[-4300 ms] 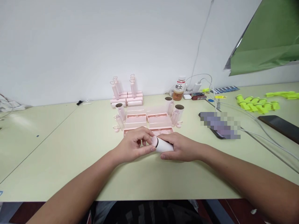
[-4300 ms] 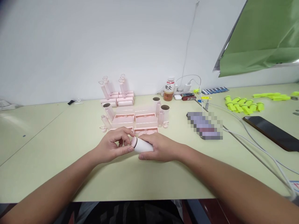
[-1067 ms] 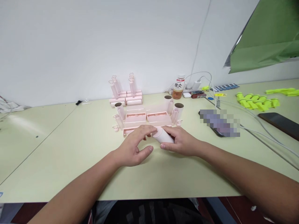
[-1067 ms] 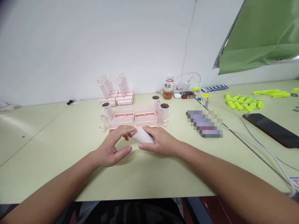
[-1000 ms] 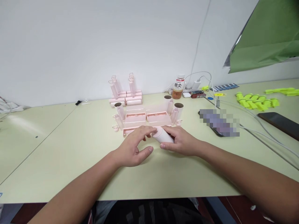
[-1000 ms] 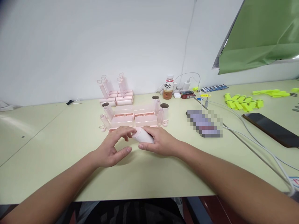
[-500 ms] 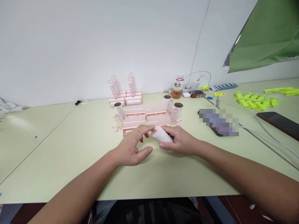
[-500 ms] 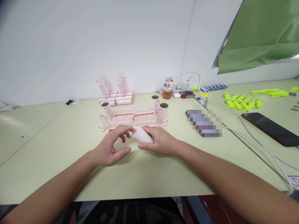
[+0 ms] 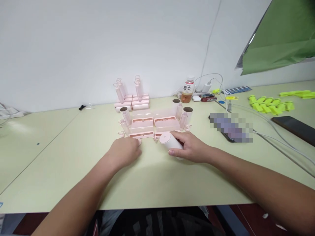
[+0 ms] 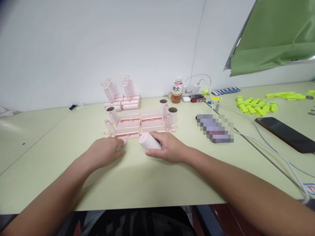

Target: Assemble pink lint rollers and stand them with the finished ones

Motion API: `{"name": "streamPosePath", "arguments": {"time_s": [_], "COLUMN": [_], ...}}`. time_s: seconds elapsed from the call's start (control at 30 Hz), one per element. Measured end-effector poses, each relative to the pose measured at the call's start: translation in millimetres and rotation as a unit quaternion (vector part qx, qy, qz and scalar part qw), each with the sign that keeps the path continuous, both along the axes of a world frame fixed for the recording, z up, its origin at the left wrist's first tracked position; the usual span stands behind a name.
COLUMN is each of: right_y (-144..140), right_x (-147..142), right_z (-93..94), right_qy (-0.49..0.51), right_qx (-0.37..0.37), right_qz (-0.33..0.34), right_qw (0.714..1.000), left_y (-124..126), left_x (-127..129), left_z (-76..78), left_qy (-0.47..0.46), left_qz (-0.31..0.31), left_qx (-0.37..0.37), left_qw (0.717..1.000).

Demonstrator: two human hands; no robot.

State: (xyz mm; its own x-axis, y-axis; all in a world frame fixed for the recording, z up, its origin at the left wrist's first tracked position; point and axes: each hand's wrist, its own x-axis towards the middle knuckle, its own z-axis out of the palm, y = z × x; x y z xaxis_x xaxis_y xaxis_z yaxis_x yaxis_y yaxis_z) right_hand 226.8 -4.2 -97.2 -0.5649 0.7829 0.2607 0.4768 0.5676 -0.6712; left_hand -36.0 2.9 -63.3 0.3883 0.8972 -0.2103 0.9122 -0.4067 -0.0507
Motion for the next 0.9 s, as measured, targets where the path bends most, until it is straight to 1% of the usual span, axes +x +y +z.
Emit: {"name": "streamPosePath", "arguments": {"time_s": [0.07, 0.2, 0.33, 0.47, 0.63, 0.73, 0.8, 0.9], "right_y": [0, 0, 1, 2, 1, 0, -1, -1], "right_x": [0, 1, 1, 3, 3, 2, 1, 1], "right_z": [0.1, -0.5, -2.8, -6.4, -5.9, -4.2, -4.5, -6.8], "right_qy": [0.0, 0.005, 0.033, 0.049, 0.048, 0.046, 0.052, 0.092], "right_qx": [-0.001, -0.002, -0.006, -0.005, 0.003, -0.025, -0.048, -0.084], "right_qz": [0.003, 0.004, -0.002, -0.025, -0.033, -0.02, -0.006, -0.008], "right_qw": [1.0, 1.0, 0.999, 0.998, 0.998, 0.998, 0.997, 0.992], "left_y": [-1, -1, 3, 6, 7, 7, 8, 9], "left_x": [0, -1, 2, 8, 10, 10, 10, 10], "left_z": [0.4, 0.1, -8.9, -19.3, -21.3, -21.0, -21.5, -23.5], "left_qy": [-0.004, -0.064, -0.102, -0.106, -0.106, -0.17, -0.235, -0.316], "left_qz": [-0.01, -0.039, -0.044, -0.052, -0.059, -0.075, -0.092, -0.124], "left_qx": [-0.012, -0.033, -0.006, 0.011, 0.016, 0.014, 0.008, 0.017], "left_qw": [1.0, 0.997, 0.994, 0.993, 0.993, 0.982, 0.968, 0.941]}}
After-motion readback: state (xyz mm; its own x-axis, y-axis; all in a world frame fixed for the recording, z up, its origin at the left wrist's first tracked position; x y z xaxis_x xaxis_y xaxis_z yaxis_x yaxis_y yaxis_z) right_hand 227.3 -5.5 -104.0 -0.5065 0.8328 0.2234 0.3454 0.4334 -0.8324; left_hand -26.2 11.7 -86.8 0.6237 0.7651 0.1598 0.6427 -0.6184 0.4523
